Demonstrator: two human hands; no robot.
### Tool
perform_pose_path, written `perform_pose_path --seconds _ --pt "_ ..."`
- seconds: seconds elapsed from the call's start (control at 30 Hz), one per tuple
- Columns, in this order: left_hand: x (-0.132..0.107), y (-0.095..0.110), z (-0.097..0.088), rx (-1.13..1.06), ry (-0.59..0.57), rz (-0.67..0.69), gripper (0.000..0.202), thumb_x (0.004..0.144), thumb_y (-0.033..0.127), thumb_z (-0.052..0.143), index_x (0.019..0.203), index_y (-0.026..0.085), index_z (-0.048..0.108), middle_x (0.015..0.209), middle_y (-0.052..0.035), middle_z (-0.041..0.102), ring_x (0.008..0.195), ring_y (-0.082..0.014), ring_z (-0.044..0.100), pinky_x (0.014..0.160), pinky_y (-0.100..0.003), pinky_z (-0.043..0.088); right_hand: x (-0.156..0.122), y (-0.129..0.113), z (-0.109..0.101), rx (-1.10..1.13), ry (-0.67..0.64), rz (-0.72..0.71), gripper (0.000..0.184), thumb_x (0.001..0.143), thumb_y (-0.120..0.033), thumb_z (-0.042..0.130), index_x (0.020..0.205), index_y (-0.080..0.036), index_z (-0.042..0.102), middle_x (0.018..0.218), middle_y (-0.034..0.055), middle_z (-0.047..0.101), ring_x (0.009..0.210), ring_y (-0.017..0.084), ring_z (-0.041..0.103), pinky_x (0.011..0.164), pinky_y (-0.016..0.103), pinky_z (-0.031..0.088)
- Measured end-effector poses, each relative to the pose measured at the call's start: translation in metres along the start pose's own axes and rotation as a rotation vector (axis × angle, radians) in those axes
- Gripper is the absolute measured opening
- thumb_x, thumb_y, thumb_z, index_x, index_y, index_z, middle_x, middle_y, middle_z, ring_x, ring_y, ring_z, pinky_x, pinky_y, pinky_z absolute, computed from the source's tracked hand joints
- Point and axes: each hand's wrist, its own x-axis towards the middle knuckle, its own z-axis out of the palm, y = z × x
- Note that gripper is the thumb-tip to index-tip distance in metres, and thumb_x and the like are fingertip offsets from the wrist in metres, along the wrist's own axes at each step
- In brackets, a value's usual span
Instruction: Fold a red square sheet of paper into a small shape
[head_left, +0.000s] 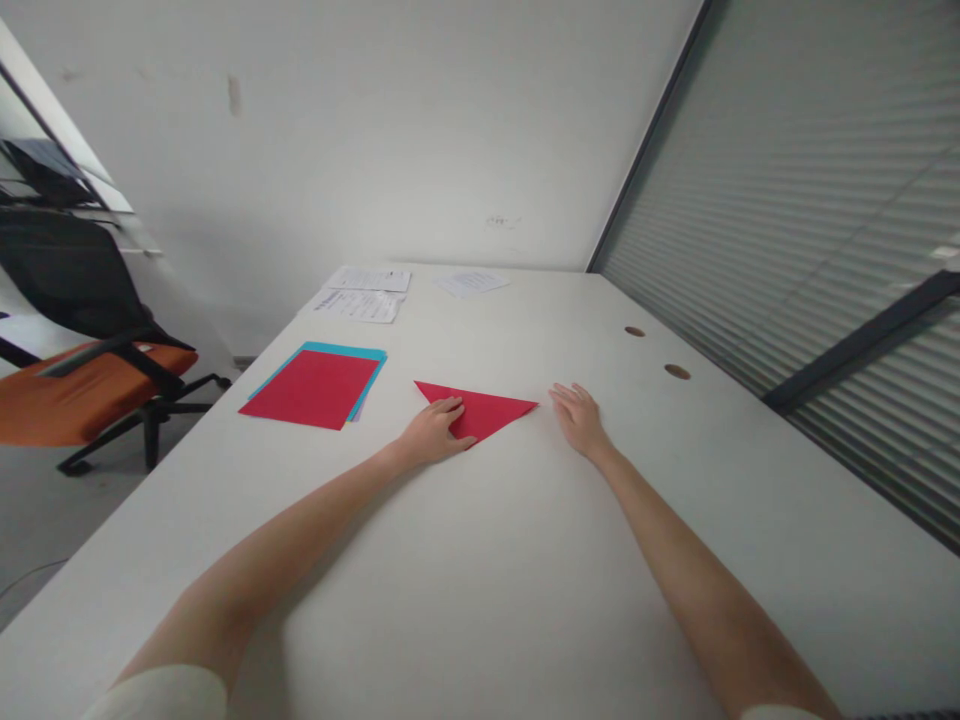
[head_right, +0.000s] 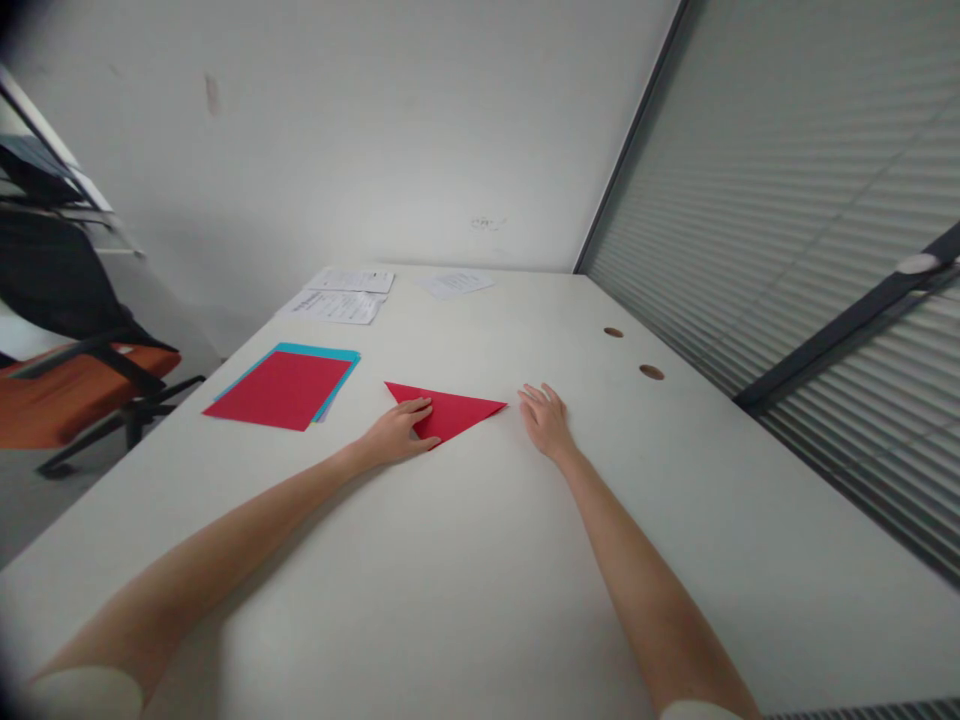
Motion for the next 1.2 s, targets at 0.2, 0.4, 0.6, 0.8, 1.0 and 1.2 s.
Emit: perform_pose_path --seconds 0.2,0.4,0.6,0.8,1.0,1.2 --pt "0.000 0.000 0.000 -0.001 -0.009 0.001 0.068 0.083 0.055 0.060 0.132 0.007 0.059 0.147 -0.0186 0.049 0.137 -0.0319 0.045 0.117 -0.042 0.034 0.006 -0.023 -0.014 0.090 0.245 -0.042 0.047 0.096 -0.035 0.036 0.128 -0.013 0.064 0.128 0.0165 0.065 0.125 0.029 0.054 0.108 0.052 0.040" --pt "0.000 0.002 0.000 -0.013 0.020 0.003 0.067 0.082 0.053 0.063 0.132 0.009 0.059 0.143 -0.0193 0.053 0.134 -0.0333 0.049 0.114 -0.044 0.039 -0.007 -0.101 -0.016 0.076 -0.249 -0.518 0.052 0.099 -0.048 0.038 0.141 -0.020 0.053 0.144 0.0104 0.054 0.139 0.027 0.043 0.113 0.050 0.034" --pt "0.000 -0.001 0.002 -0.014 0.045 0.018 0.066 0.081 0.053 0.064 0.131 0.010 0.061 0.142 -0.0190 0.054 0.133 -0.0333 0.050 0.114 -0.044 0.040 -0.010 -0.107 -0.004 -0.035 -0.355 -0.439 0.059 0.100 -0.053 0.031 0.143 -0.018 0.050 0.147 0.0106 0.051 0.139 0.031 0.043 0.111 0.053 0.035" --pt "0.000 0.002 0.001 -0.002 0.037 0.009 0.067 0.082 0.054 0.063 0.131 0.008 0.060 0.141 -0.0199 0.054 0.133 -0.0329 0.050 0.114 -0.044 0.039 -0.011 -0.111 -0.010 -0.072 -0.317 -0.441 0.055 0.100 -0.050 0.034 0.137 -0.017 0.057 0.143 0.0114 0.055 0.135 0.032 0.047 0.109 0.053 0.036" --pt "0.003 -0.002 -0.001 0.010 -0.005 0.035 0.060 0.088 0.050 0.056 0.130 0.006 0.061 0.144 -0.0202 0.052 0.135 -0.0314 0.049 0.116 -0.043 0.037 -0.018 -0.128 -0.011 -0.033 -0.339 -0.538 0.050 0.101 -0.047 0.034 0.134 -0.019 0.060 0.140 0.0115 0.058 0.132 0.030 0.049 0.108 0.052 0.036" --pt "0.007 -0.014 -0.002 -0.026 -0.041 0.064 0.052 0.091 0.045 0.054 0.130 0.012 0.061 0.144 -0.0160 0.053 0.135 -0.0280 0.049 0.115 -0.041 0.038 -0.019 -0.127 -0.006 -0.034 -0.329 -0.531 0.047 0.100 -0.047 0.038 0.131 -0.021 0.063 0.140 0.0126 0.058 0.132 0.032 0.049 0.107 0.054 0.036"
